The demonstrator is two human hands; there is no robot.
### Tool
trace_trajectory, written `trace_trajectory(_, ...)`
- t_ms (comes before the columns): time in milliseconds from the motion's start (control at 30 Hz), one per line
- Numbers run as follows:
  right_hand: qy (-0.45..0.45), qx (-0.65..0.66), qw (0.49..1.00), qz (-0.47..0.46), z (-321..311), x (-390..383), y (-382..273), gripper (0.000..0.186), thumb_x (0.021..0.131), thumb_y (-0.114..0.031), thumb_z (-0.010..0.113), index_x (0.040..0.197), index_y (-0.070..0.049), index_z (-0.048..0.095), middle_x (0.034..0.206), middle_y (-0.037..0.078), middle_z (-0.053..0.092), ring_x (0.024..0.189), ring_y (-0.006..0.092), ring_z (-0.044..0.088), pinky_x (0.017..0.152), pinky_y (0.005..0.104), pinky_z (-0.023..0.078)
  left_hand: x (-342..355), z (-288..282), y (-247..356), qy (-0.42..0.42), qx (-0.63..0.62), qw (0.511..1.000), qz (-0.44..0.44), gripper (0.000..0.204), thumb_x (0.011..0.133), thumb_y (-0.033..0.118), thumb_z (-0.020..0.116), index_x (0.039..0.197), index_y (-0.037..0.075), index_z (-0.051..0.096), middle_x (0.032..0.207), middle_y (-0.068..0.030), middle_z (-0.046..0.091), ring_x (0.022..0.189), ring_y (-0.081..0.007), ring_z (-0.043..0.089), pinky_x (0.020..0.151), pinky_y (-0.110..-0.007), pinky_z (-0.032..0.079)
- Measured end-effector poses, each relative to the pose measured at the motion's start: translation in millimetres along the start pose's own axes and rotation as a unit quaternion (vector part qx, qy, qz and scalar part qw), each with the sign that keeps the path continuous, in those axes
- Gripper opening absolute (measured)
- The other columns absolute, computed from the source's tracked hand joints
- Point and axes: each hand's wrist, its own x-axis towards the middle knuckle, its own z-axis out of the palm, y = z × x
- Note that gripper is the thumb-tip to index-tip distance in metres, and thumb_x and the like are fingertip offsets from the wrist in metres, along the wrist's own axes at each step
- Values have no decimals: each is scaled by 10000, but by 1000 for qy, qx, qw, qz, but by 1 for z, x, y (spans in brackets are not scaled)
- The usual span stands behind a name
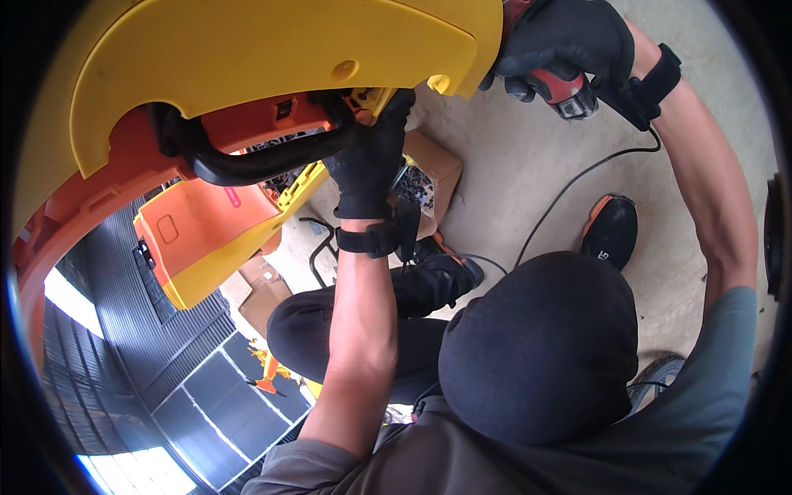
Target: The person unscrews and removes panels from a yellow and orange motorcycle using a power drill and by hand, then places the screws into a cardboard box.
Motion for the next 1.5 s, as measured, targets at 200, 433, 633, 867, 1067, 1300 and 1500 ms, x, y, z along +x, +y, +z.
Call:
trace_trajectory(200,17,-56,998,29,0,2,-3,236,811,-67,764,1025,10,703,869,99,718,736,157,680,633,272,548,3,-1,15,-4,-102,994,-45,417,779,214,857,1091,43,639,1005,-69,689,897,-243,677,799,-381,532)
trace_trajectory(433,78,-50,995,38,10,-2,-7,267,803,-73,775,1048,5,706,876,95,723,736,152,680,635,268,549,1,-2,17,-38,-111,988,-103,423,800,185,839,1139,46,629,1044,-82,686,940,-245,667,851,-373,518)
trace_trajectory(633,13,-17,996,85,0,-5,-27,295,799,-70,772,1074,8,699,908,107,729,774,169,695,708,287,569,-1,-9,15,-41,-161,981,-105,390,839,154,804,1157,30,616,1108,-90,661,992,-231,642,884,-381,504)
trace_trajectory(867,29,-54,997,36,-5,3,5,275,812,-73,764,1068,4,698,929,103,729,768,169,694,682,287,570,4,-21,42,52,-245,939,-236,330,864,54,755,1139,-40,597,1044,-92,678,952,-198,645,870,-331,507)
trace_trajectory(1067,90,-61,993,48,10,-4,-2,262,814,-79,772,1050,12,702,925,105,731,766,168,698,664,274,567,2,-18,22,61,-97,990,-87,216,908,53,692,1099,-34,641,1007,-110,719,904,-187,678,833,-310,512)
trace_trajectory(1300,73,-73,994,24,5,-5,-2,232,813,-89,769,1019,5,716,873,104,733,722,158,696,617,262,560,9,-24,10,9,34,999,0,184,914,43,677,1082,-24,643,986,-91,700,811,-177,674,707,-290,522)
trace_trajectory(1500,72,-189,977,64,0,2,-2,200,847,-199,751,907,-8,745,793,88,725,657,129,670,538,257,534,6,-33,8,-25,-82,994,-68,159,932,34,649,1077,-28,631,948,-92,672,780,-167,664,654,-270,529)
